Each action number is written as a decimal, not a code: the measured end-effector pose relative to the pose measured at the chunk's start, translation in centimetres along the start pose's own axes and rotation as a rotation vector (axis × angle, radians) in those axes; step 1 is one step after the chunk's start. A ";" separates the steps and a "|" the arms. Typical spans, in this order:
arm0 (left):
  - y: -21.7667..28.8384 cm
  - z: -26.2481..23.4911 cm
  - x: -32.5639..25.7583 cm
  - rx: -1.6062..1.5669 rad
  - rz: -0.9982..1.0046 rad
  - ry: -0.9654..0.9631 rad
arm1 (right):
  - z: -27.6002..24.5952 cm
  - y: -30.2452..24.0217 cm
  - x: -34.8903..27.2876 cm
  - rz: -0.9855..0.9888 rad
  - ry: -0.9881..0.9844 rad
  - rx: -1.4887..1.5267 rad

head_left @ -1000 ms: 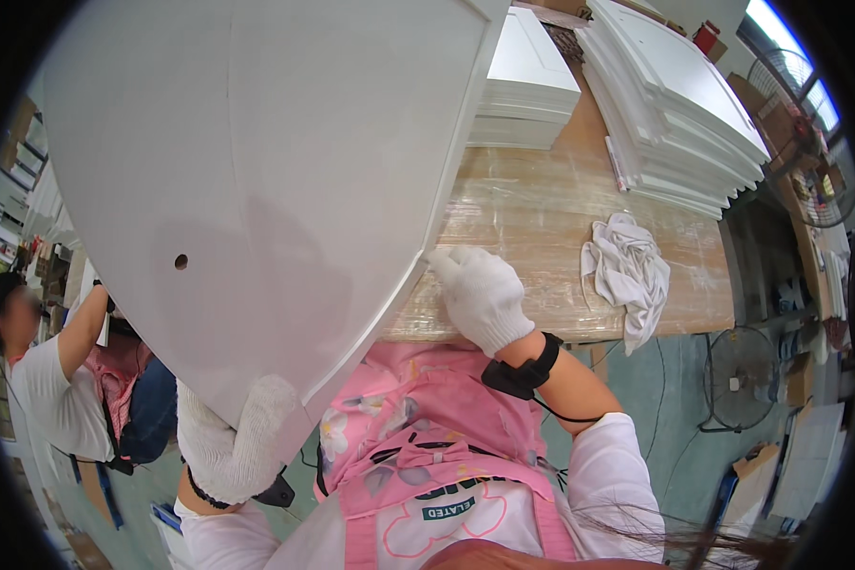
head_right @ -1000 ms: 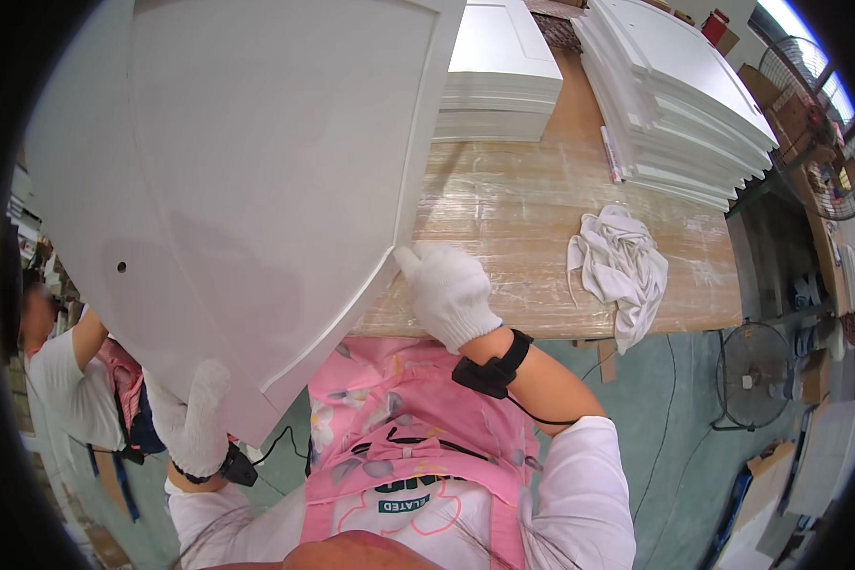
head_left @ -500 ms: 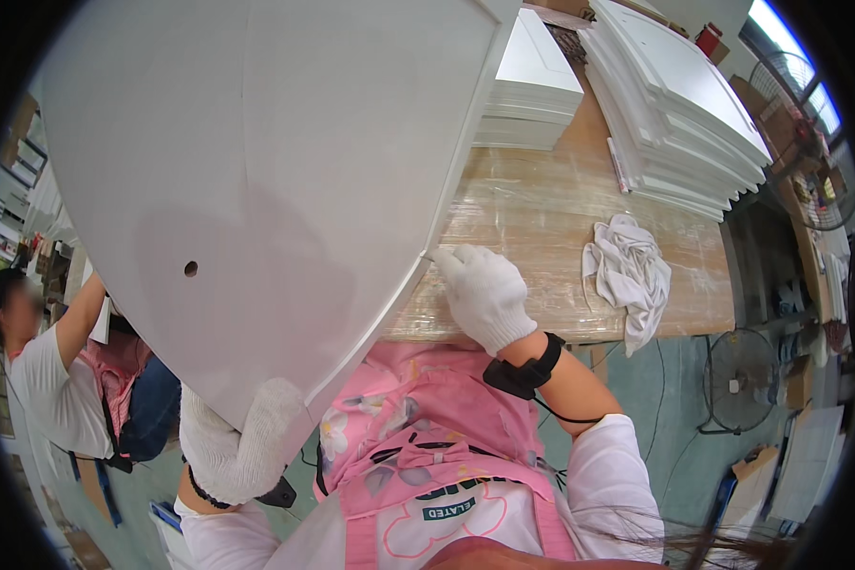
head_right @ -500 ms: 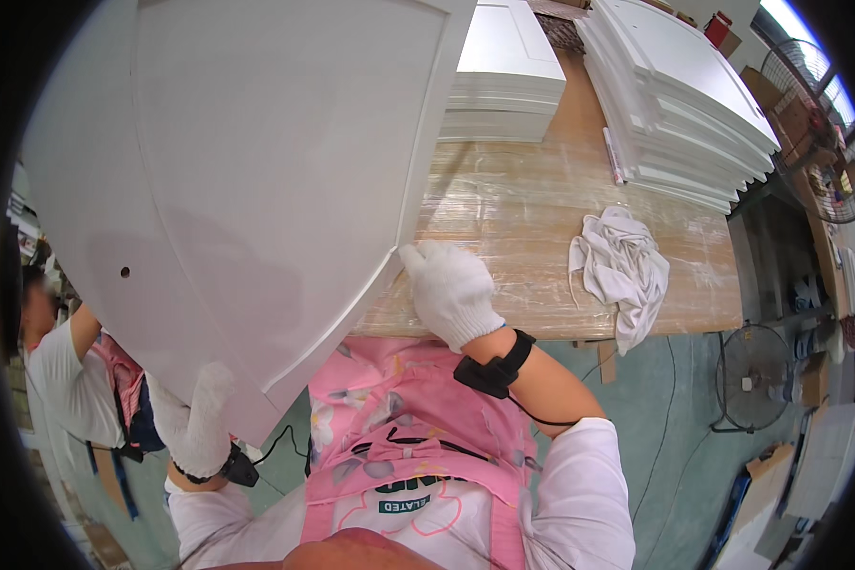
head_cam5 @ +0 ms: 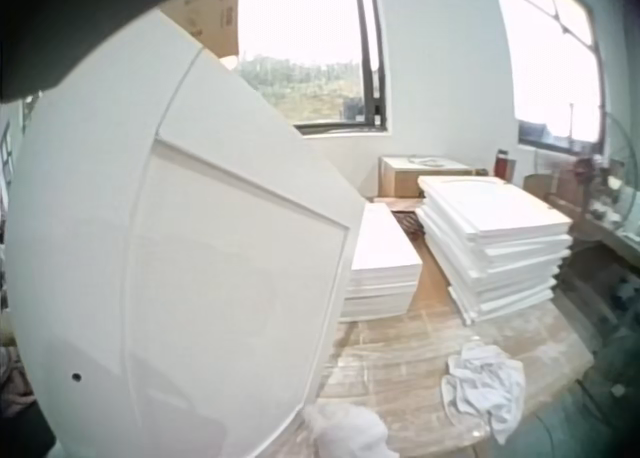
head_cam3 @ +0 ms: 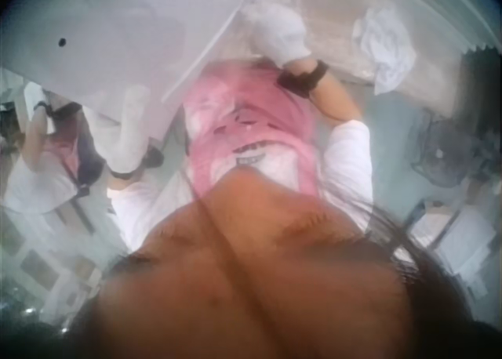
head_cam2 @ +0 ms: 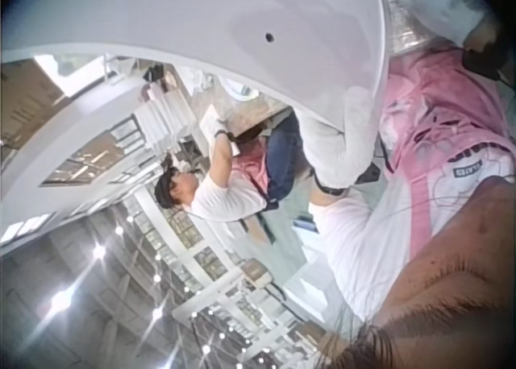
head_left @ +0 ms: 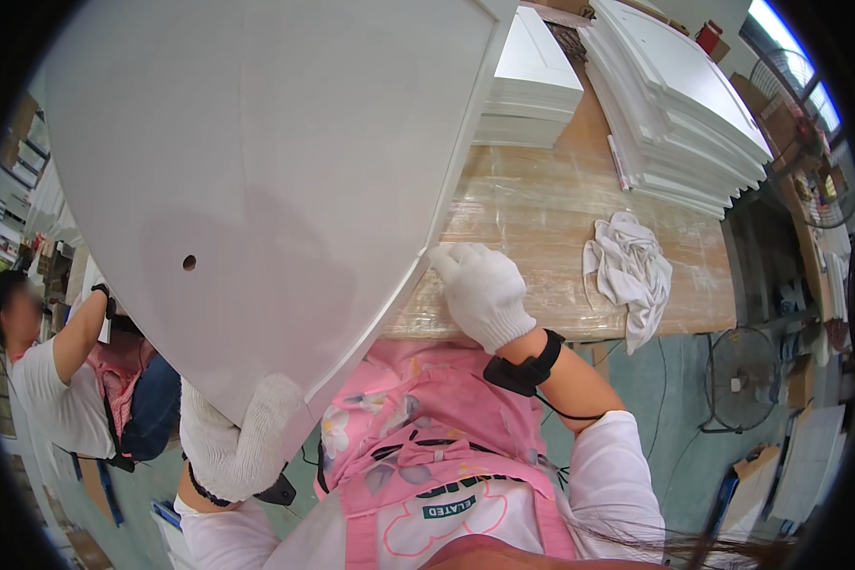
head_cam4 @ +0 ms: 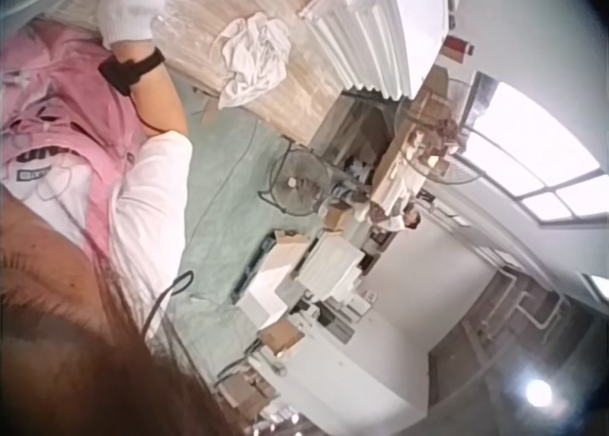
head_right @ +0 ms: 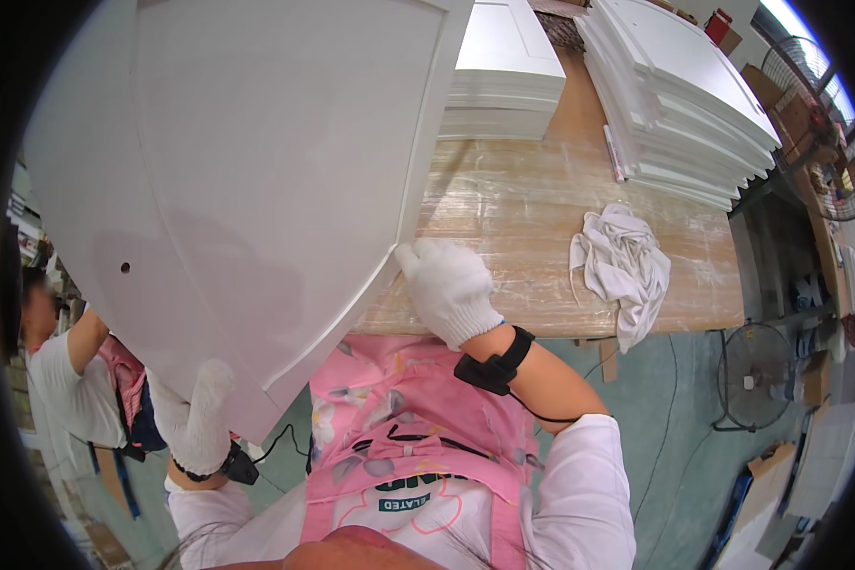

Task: Cleaning and finishing white furniture panels using solvent, a scraper block, a blade, and a cloth.

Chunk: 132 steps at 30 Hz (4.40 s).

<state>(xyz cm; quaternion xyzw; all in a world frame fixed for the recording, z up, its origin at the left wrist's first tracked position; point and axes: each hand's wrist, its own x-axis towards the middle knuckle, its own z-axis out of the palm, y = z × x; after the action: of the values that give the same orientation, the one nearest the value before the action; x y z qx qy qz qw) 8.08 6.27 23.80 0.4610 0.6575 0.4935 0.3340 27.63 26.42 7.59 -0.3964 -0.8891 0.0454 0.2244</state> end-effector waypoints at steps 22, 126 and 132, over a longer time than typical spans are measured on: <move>0.3 0.4 0.4 -0.035 0.047 0.005 | 0.3 -0.1 -0.2 0.012 0.008 -0.015; -7.3 -3.9 -0.1 -0.039 0.197 0.274 | 1.8 -1.9 -0.7 -0.239 -0.252 0.511; -7.4 -4.0 0.0 -0.020 0.220 0.281 | 1.2 -0.9 0.7 -0.129 -0.143 0.677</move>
<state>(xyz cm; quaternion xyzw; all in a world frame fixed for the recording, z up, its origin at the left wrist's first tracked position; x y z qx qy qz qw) 2.47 4.22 17.89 0.4532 0.6383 0.5934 0.1874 26.08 26.40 7.05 -0.2381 -0.8603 0.3509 0.2829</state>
